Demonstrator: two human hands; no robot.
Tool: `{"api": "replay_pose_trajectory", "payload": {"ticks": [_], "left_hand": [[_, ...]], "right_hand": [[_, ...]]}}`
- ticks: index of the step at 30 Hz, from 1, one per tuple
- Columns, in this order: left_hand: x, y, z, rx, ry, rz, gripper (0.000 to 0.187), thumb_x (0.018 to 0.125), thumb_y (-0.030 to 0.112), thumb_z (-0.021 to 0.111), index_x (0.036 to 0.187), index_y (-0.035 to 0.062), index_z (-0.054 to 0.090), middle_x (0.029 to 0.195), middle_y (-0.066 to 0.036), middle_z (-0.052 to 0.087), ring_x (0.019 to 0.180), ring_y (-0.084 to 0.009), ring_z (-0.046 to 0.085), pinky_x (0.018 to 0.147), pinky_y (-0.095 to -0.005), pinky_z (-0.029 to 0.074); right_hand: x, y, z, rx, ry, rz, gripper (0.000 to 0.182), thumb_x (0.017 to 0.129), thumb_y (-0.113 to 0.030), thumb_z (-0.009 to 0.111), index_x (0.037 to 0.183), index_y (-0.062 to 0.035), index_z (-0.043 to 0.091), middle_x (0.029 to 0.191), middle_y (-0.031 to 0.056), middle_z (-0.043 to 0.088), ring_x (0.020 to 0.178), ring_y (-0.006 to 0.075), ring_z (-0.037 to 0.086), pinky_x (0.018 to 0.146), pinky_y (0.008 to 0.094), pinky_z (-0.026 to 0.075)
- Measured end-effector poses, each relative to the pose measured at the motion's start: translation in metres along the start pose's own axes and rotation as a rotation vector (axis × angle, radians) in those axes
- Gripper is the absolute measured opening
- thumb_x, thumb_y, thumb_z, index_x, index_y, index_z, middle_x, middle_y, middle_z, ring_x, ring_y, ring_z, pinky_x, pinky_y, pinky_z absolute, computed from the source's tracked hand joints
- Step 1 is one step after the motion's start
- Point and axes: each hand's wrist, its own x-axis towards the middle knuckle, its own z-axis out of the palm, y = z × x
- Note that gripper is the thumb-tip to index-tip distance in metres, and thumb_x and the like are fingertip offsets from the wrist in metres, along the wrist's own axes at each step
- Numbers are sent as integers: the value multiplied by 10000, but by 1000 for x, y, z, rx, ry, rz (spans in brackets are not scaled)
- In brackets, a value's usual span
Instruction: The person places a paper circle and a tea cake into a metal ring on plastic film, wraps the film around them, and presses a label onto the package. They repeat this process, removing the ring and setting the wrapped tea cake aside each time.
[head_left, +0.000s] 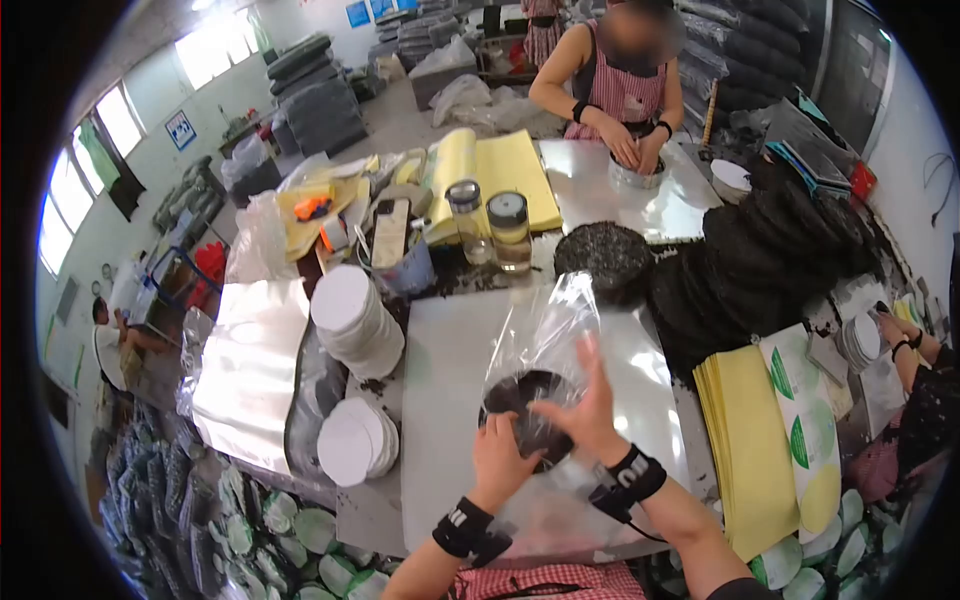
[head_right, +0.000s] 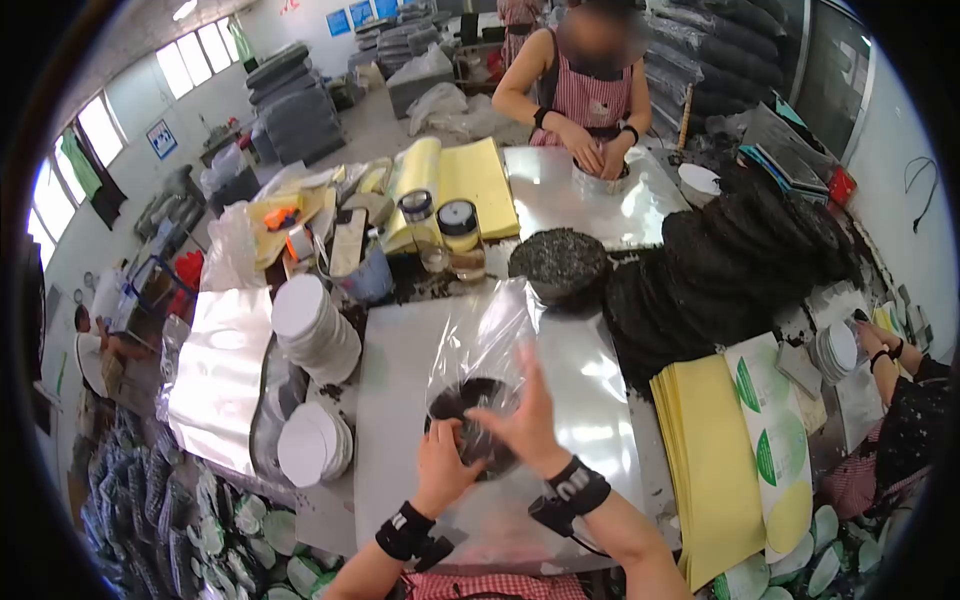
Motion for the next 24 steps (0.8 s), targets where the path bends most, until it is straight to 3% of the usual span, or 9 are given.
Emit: {"api": "replay_pose_trajectory", "payload": {"ticks": [3, 7, 11, 16, 19, 20, 21, 23, 24], "left_hand": [[-4, -33, -2, -336, 114, 107, 1007, 652, 265, 911, 1444, -1, 350, 1385, -219, 408, 1227, -316, 506, 1063, -443, 406], [23, -37, -19, -811, -15, 133, 1180, 680, 374, 907, 1551, -8, 208, 1549, -238, 300, 1428, -350, 345, 1169, -460, 293], [19, -26, 5, -155, 10, 371, 909, 751, 355, 848, 1462, 8, 400, 1406, -228, 496, 1300, -394, 487, 1125, -444, 370], [21, -12, 0, -513, 68, 114, 694, 789, 353, 811, 1321, 32, 502, 1191, -175, 584, 1133, -370, 569, 988, -457, 462], [24, -22, -2, -710, 315, 194, 667, 772, 346, 822, 1281, 31, 527, 1087, -140, 597, 1086, -314, 588, 970, -407, 465], [23, -24, -4, -561, 246, 224, 563, 779, 300, 797, 1207, 29, 552, 1076, -138, 596, 1079, -316, 580, 964, -413, 465], [23, -24, -2, -418, 181, 254, 459, 786, 255, 772, 1134, 27, 578, 1066, -137, 594, 1072, -318, 572, 957, -420, 464], [19, -17, 6, -152, 39, 310, 253, 800, 164, 722, 987, 23, 629, 1046, -135, 590, 1057, -322, 557, 944, -433, 463], [21, -10, 10, -42, 84, 341, 177, 755, 58, 673, 924, 25, 633, 1060, -143, 587, 1048, -342, 542, 917, -441, 461]], "right_hand": [[-18, 10, 18, -170, -268, -427, 629, 770, -159, 784, 1338, -20, 553, 1235, 163, 639, 1156, 355, 591, 983, 434, 486], [-43, 27, 20, -183, -516, -329, 507, 734, -151, 754, 1214, -50, 626, 1158, 124, 653, 1062, 341, 609, 893, 444, 503], [-36, 27, -6, 118, -566, -307, 393, 765, -96, 666, 1149, -21, 622, 1109, 142, 645, 1025, 340, 607, 920, 430, 486], [-4, 27, 28, 573, 272, 395, 344, 928, -274, 568, 1151, -32, 665, 1084, 127, 671, 1065, 309, 638, 977, 434, 478], [0, 2, 22, 176, -524, -406, 317, 955, -251, 526, 1033, 9, 690, 1162, 167, 702, 1078, 312, 673, 929, 413, 513], [-19, 16, 23, 142, -576, -235, 459, 1016, -362, 438, 1026, 21, 692, 1120, 171, 726, 1034, 305, 696, 893, 408, 528], [-33, 42, 24, 577, -378, -73, 516, 1047, -381, 366, 983, 12, 693, 968, 163, 740, 927, 264, 710, 836, 375, 541], [-42, 52, 10, 515, -65, 249, 613, 1062, -448, 298, 953, 21, 677, 883, 150, 719, 867, 217, 695, 797, 346, 537], [-38, 27, 7, 304, -32, 173, 458, 1054, -351, 419, 934, 17, 664, 835, 123, 694, 806, 185, 668, 779, 333, 530]]}}
